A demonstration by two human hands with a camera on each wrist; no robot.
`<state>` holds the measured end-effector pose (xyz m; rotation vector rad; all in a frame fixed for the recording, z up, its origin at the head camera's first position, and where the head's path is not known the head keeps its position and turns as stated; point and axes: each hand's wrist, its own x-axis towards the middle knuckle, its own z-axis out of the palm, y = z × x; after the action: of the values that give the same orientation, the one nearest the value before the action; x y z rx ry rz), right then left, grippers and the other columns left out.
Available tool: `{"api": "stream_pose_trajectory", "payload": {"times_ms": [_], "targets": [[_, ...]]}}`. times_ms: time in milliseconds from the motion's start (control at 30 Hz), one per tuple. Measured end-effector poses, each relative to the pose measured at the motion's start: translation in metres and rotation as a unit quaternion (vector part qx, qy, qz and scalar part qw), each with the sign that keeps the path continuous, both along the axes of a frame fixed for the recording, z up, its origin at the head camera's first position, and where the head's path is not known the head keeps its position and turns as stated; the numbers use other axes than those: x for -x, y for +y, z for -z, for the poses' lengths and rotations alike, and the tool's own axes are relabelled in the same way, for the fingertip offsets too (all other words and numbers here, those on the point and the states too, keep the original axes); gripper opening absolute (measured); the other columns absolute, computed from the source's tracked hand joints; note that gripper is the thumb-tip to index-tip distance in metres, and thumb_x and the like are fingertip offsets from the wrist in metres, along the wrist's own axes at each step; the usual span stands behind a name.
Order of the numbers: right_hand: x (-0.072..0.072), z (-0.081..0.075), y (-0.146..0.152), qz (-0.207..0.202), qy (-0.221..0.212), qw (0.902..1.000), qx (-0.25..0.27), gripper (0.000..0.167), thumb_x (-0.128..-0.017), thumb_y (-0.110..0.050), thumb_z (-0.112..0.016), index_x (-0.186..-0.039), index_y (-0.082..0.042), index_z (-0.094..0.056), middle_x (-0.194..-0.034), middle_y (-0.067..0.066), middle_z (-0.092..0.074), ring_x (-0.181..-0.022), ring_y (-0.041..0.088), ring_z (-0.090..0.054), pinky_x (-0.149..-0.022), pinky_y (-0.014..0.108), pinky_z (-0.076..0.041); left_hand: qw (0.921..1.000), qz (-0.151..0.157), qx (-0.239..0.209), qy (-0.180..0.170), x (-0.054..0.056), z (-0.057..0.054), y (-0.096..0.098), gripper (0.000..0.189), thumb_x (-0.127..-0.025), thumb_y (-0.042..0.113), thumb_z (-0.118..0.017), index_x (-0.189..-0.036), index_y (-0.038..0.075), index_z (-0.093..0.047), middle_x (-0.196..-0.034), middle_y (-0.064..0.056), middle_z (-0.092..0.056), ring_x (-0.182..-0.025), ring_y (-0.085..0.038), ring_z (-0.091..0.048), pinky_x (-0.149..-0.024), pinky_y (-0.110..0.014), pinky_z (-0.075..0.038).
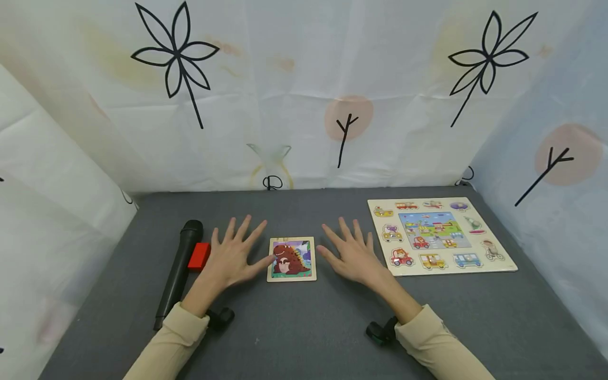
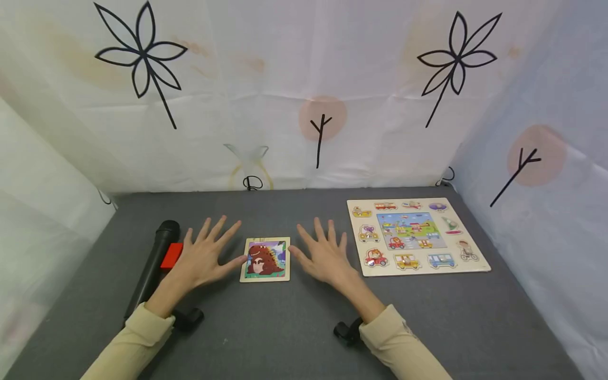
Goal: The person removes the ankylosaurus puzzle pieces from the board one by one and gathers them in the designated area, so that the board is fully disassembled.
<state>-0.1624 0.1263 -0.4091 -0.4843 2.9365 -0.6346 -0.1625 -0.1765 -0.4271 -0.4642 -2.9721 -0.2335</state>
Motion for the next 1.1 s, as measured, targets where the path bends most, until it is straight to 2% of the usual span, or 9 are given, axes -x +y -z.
{"api": "stream_pose_trajectory", "payload": {"times_ms": [333, 533, 633, 733, 867, 1000, 1100], "targets": [[0.008, -0.006, -0.021, -0.035, -0.015, 0.9988, 0.032, 0.065, -0.104, -0.051, -0.051, -0.160, -0.021, -0.036, -0.170, 0.023, -0.017, -0.157, 0.054, -0.005, -0.116, 0.081, -0.014, 0.9989, 0.022, -0.010, -0.039, 0.004, 0.000, 0.009, 0.092, -0.087, 0.071, -0.059, -0.162, 0.027, -0.031, -0.167, -0.019, -0.032, -0.150, -0.053, -0.032, -0.113, -0.080, -0.025], [0.014, -0.008, -0.039, -0.053, -0.019, 0.9973, 0.048, 0.063, -0.102, -0.045, -0.058, -0.157, -0.018, -0.043, -0.168, 0.025, -0.025, -0.154, 0.054, -0.019, -0.112, 0.079, -0.029, 0.9968, 0.057, -0.019, -0.053, 0.009, 0.002, 0.012, 0.092, -0.088, 0.067, -0.063, -0.162, 0.022, -0.032, -0.164, -0.019, -0.037, -0.147, -0.049, -0.040, -0.109, -0.078, -0.034], [0.017, -0.007, -0.047, -0.063, -0.014, 0.9962, 0.058, 0.060, -0.100, -0.037, -0.066, -0.153, -0.015, -0.049, -0.163, 0.025, -0.034, -0.149, 0.053, -0.032, -0.106, 0.075, -0.040, 0.9955, 0.067, -0.021, -0.063, 0.010, 0.004, 0.012, 0.094, -0.087, 0.067, -0.065, -0.161, 0.020, -0.033, -0.163, -0.020, -0.038, -0.145, -0.049, -0.042, -0.107, -0.076, -0.037], [0.019, -0.005, -0.056, -0.071, -0.012, 0.9951, 0.067, 0.054, -0.097, -0.031, -0.071, -0.146, -0.013, -0.057, -0.152, 0.024, -0.047, -0.135, 0.047, -0.047, -0.096, 0.066, -0.051, 0.9943, 0.073, -0.022, -0.075, 0.012, 0.006, 0.013, 0.099, -0.084, 0.069, -0.067, -0.161, 0.018, -0.033, -0.163, -0.020, -0.038, -0.145, -0.048, -0.042, -0.108, -0.074, -0.039], [0.024, -0.001, -0.067, -0.073, -0.022, 0.9946, 0.071, 0.044, -0.095, -0.029, -0.074, -0.135, -0.012, -0.066, -0.131, 0.019, -0.058, -0.111, 0.035, -0.056, -0.084, 0.054, -0.055, 0.9929, 0.076, -0.014, -0.090, 0.013, 0.006, 0.016, 0.105, -0.079, 0.074, -0.069, -0.160, 0.016, -0.035, -0.162, -0.018, -0.039, -0.146, -0.046, -0.042, -0.110, -0.072, -0.039], [0.029, 0.001, -0.077, -0.078, -0.033, 0.9938, 0.072, 0.038, -0.095, -0.029, -0.073, -0.129, -0.011, -0.069, -0.125, 0.016, -0.061, -0.106, 0.031, -0.061, -0.086, 0.051, -0.055, 0.9913, 0.076, -0.009, -0.107, 0.015, 0.006, 0.019, 0.109, -0.075, 0.078, -0.070, -0.158, 0.014, -0.039, -0.161, -0.016, -0.041, -0.147, -0.043, -0.041, -0.110, -0.071, -0.039], [0.031, 0.002, -0.083, -0.080, -0.041, 0.9935, 0.069, 0.036, -0.097, -0.028, -0.072, -0.128, -0.010, -0.069, -0.125, 0.015, -0.061, -0.109, 0.031, -0.062, -0.090, 0.053, -0.054, 0.9900, 0.079, -0.006, -0.117, 0.017, 0.007, 0.021, 0.112, -0.072, 0.079, -0.072, -0.156, 0.013, -0.041, -0.160, -0.015, -0.043, -0.147, -0.041, -0.041, -0.109, -0.071, -0.040]]}}
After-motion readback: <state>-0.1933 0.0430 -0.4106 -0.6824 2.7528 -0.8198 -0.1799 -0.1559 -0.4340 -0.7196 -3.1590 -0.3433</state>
